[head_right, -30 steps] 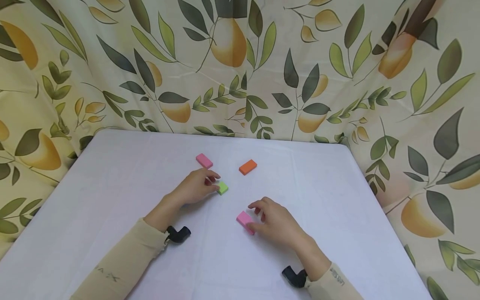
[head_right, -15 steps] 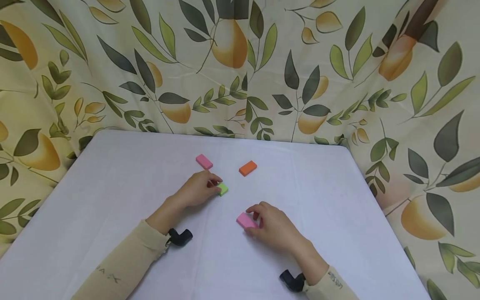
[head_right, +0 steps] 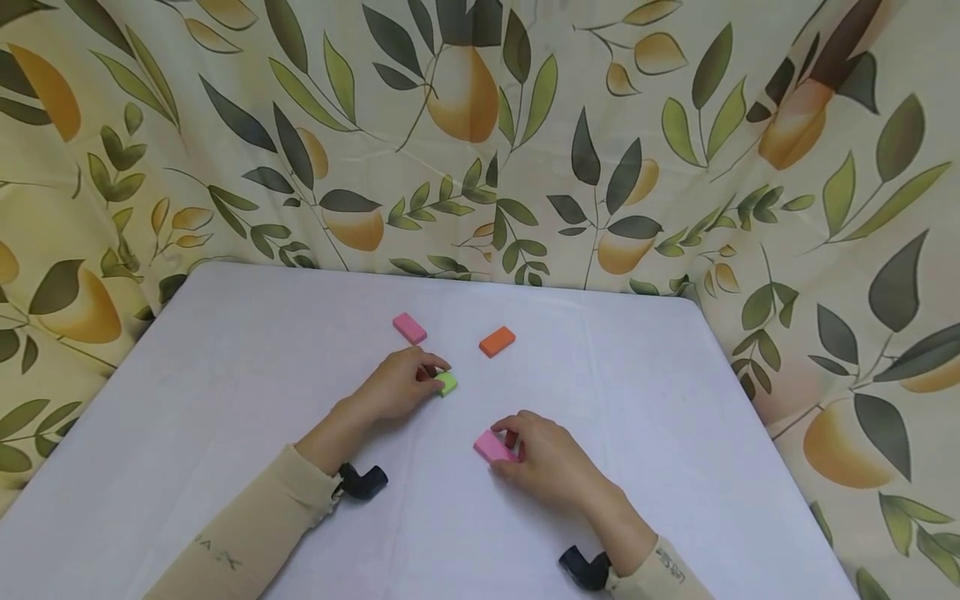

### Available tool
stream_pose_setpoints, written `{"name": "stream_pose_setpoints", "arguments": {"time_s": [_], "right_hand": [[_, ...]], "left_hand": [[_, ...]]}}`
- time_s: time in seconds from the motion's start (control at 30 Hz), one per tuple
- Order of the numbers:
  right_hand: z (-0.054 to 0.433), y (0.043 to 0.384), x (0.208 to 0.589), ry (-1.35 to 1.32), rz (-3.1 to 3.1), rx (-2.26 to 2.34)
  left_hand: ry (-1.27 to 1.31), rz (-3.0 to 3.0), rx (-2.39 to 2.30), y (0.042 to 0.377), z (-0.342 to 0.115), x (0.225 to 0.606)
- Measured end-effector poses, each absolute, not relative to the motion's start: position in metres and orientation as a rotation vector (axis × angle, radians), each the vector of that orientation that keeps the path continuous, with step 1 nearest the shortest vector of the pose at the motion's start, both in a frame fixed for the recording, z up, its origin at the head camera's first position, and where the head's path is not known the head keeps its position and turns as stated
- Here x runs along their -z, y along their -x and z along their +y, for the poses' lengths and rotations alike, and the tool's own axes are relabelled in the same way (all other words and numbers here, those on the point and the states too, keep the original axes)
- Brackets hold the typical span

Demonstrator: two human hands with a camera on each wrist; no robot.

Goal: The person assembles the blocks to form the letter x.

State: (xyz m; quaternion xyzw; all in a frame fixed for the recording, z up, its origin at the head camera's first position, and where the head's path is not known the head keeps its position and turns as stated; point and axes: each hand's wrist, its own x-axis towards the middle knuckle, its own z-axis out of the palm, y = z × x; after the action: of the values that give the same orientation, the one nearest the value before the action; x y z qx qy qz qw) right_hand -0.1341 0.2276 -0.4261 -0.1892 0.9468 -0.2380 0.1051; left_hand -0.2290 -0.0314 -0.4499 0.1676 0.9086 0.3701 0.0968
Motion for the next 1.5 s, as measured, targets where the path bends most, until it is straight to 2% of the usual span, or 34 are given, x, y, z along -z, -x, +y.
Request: {"name": "stream_pose_setpoints", "arguments": {"time_s": [1.5], "right_hand": [[0.222, 0.145, 0.427, 0.534, 2.818, 0.697]], "left_hand": [[-0.466, 2.680, -1.124, 0.227, -0.031, 0.453]]}}
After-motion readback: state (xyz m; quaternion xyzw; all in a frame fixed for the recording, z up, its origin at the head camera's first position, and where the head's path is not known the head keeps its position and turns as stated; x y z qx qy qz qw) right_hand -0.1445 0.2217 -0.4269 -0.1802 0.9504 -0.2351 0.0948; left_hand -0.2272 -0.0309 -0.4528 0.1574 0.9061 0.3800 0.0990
